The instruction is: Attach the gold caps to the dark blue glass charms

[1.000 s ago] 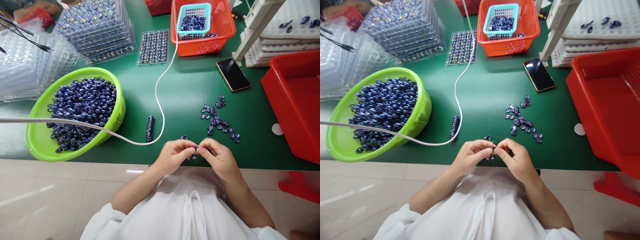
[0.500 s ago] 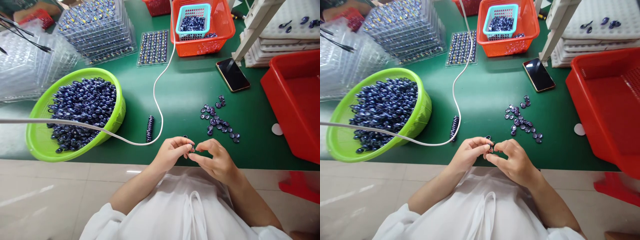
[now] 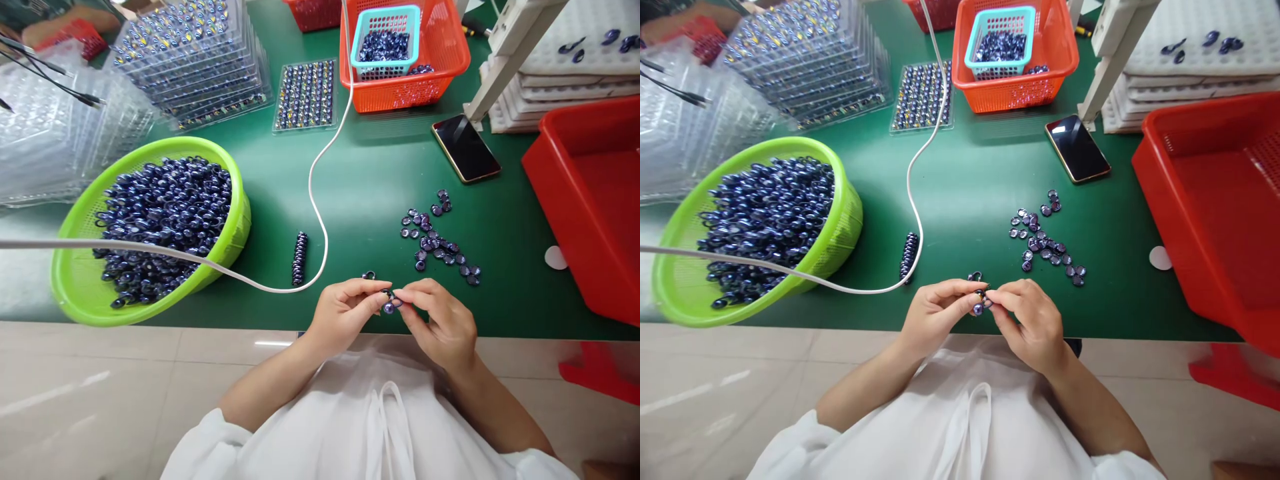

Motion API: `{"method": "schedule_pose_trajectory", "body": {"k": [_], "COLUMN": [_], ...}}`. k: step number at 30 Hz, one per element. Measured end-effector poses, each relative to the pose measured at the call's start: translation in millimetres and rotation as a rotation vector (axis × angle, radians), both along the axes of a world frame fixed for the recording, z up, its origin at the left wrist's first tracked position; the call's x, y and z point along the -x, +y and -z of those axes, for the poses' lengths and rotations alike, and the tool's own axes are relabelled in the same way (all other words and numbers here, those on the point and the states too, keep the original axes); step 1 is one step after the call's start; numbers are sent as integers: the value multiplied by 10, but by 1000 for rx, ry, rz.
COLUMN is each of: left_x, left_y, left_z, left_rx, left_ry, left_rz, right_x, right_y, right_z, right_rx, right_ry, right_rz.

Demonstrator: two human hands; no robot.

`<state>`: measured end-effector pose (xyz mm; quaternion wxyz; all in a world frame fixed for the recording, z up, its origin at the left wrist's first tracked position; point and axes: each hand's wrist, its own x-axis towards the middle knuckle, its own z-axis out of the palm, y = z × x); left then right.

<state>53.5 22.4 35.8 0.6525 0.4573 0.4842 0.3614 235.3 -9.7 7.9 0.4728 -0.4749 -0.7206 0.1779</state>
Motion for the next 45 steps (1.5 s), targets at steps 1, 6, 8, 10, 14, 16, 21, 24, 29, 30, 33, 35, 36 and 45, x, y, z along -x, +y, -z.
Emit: {"method": "schedule_pose_trajectory", "body": {"k": [1,6,8,10,14,16,21,24,29,30,33,35,36,45], "left_x": [2,9,9,9,17,22,29,29,20,15,2,-4,-5,-10], "left_y": [-3,-5,-1,5,16,17,3,-2,5,8,17,18,18,16], "left_z": [3,27,33,35,47,58,83,106,149,153,154,152,151,164], "left_rx": [-25,-126,-154,-174,-216,-251,-356,-413,-431,-436,-470,-492,-496,-622], "left_ry": [9,62,80,85,99,115,136,143,128,121,97,96,102,168], "left_rz": [4,7,8,15,30,35,60,69,45,45,61,65,65,67], "right_x": [1,11,13,13,17,26,70,92,101,103,110,117,120,145], "right_y": [-1,-9,-6,1,19,22,5,7,33,32,17,5,1,2], "right_z": [0,-14,-19,-22,-18,-14,-31,-60,-77,-73,-54,-42,-39,-94], "right_rx": [4,17,21,23,11,3,7,51,160,190,245,244,238,285], "right_ry": [-6,12,21,21,3,-11,-28,-38,26,46,90,105,109,120], "right_rz": [2,5,7,10,15,14,46,70,72,76,89,93,94,112]}}
